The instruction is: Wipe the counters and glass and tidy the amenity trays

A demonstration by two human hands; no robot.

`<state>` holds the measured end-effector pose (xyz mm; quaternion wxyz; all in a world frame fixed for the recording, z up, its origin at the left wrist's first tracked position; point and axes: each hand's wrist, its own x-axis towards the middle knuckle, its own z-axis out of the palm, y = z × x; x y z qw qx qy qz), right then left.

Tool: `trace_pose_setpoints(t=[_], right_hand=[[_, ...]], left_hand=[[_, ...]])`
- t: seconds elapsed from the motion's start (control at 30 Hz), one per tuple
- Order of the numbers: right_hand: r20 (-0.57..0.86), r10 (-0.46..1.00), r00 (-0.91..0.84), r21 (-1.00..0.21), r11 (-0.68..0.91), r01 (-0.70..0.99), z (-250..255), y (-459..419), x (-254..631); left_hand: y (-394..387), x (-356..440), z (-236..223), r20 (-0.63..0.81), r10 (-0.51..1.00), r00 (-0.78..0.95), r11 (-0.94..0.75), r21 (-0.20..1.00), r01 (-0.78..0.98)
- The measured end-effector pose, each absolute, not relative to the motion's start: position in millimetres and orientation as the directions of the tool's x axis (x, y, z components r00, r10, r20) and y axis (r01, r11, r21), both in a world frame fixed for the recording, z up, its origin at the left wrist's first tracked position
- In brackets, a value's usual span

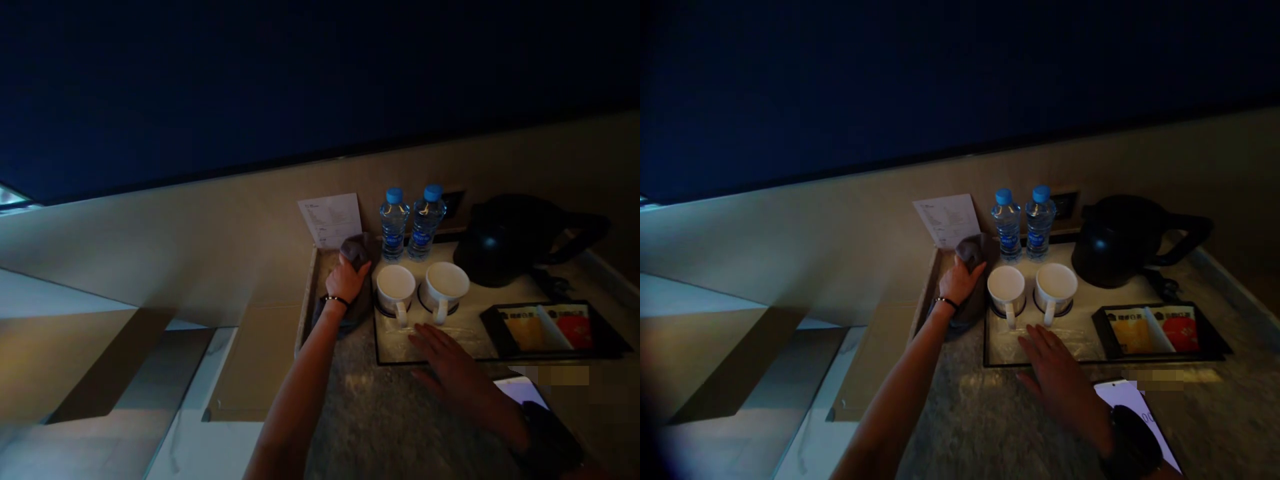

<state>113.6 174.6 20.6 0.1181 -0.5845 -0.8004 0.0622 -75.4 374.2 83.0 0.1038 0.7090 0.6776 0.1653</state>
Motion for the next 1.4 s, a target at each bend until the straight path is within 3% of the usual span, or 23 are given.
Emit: trace_pose_setpoints(t=[0.13, 0.23, 0.4, 0.53, 0.67, 0.83, 0.93, 1.0, 1.07, 1.23, 1.4], right_hand=[[0.137, 0.946, -0.295, -0.212, 0.319, 0.924, 23, 173, 106], [0.091, 0.952, -0.293, -0.212, 0.306, 0.928, 31, 172, 105], [0.074, 0.967, -0.244, -0.369, 0.254, 0.894, 63, 154, 131], [0.136, 0.990, -0.038, -0.509, 0.102, 0.855, 85, 118, 186], [0.177, 0.950, 0.256, -0.535, -0.125, 0.835, 88, 71, 247], [0.193, 0.823, 0.534, -0.574, -0.347, 0.742, 70, 13, 288], [0.165, 0.787, 0.595, -0.590, -0.405, 0.699, 55, -12, 297], [0.146, 0.778, 0.611, -0.590, -0.427, 0.685, 46, -21, 298], [0.137, 0.783, 0.607, -0.598, -0.424, 0.680, 40, -25, 295], [0.119, 0.885, 0.451, -0.622, -0.287, 0.728, 29, -23, 274], [0.119, 0.931, 0.345, -0.610, -0.206, 0.765, 12, -19, 275]], left_hand=[[389, -50, 78, 0.239, 0.957, 0.163, -0.215, 0.211, 0.954], [396, -49, 79, 0.191, 0.932, 0.309, -0.337, 0.141, 0.931], [382, -62, 84, 0.112, 0.902, 0.417, -0.431, 0.151, 0.890], [339, -77, 72, 0.071, 0.911, 0.407, -0.413, 0.154, 0.898], [287, -102, 52, 0.008, 0.918, 0.397, -0.389, 0.221, 0.894], [230, -150, 45, -0.012, 0.929, 0.369, -0.329, 0.429, 0.841], [204, -167, 55, 0.073, 0.947, 0.312, -0.305, 0.504, 0.808], [190, -162, 59, 0.159, 0.923, 0.352, -0.382, 0.511, 0.770], [180, -142, 56, 0.167, 0.891, 0.422, -0.450, 0.450, 0.771], [164, -84, 38, 0.075, 0.890, 0.450, -0.456, 0.099, 0.885], [148, -65, 36, 0.113, 0.891, 0.440, -0.439, -0.041, 0.898]])
